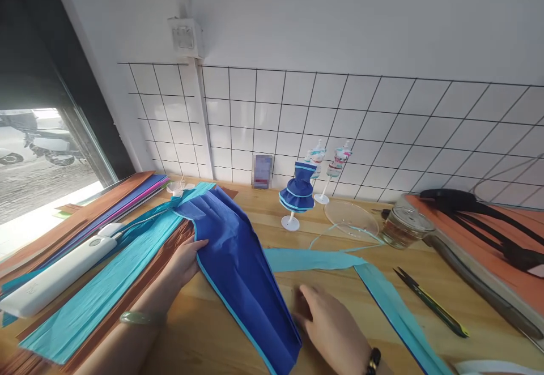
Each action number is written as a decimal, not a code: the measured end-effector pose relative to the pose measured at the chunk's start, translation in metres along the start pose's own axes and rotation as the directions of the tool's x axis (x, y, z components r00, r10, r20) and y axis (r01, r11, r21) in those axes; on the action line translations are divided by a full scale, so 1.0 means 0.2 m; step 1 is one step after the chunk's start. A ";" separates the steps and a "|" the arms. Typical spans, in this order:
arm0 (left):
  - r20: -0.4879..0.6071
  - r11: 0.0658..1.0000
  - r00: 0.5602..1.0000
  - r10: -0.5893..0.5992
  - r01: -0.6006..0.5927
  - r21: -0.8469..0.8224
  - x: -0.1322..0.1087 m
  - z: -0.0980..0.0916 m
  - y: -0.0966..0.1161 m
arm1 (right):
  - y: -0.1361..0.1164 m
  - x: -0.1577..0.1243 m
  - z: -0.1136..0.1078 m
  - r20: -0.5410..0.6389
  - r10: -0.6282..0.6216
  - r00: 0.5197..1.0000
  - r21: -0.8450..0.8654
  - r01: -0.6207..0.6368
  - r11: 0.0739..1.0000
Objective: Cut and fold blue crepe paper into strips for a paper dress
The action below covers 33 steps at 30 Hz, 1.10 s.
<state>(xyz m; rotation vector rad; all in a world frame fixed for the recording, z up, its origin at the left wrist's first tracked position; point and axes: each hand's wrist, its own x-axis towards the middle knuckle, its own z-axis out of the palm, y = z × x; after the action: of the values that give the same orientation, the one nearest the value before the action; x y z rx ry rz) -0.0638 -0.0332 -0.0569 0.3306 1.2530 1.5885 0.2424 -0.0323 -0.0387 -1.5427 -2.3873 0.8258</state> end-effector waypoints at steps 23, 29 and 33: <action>0.213 0.962 0.949 -0.232 0.192 0.194 -0.07 0.04 -0.02 | 0.20 -0.06 -0.12 -0.397 -0.305 0.866 -0.453 0.105 0.885; 0.274 0.887 0.902 -0.334 0.203 0.415 -0.12 0.05 0.00 | 0.27 -0.11 -0.07 -0.397 -0.381 0.835 -0.594 0.083 0.801; 0.256 0.826 0.902 -0.348 0.166 0.539 -0.14 0.07 0.02 | 0.11 -0.21 0.05 -0.396 -0.603 0.692 -0.602 0.300 0.740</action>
<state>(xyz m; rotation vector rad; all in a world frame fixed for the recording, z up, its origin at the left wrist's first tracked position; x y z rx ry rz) -0.0447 -0.0496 -0.0369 0.7071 1.3551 0.8935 0.2740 -0.0668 -0.0523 -0.9744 -2.4032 -0.3692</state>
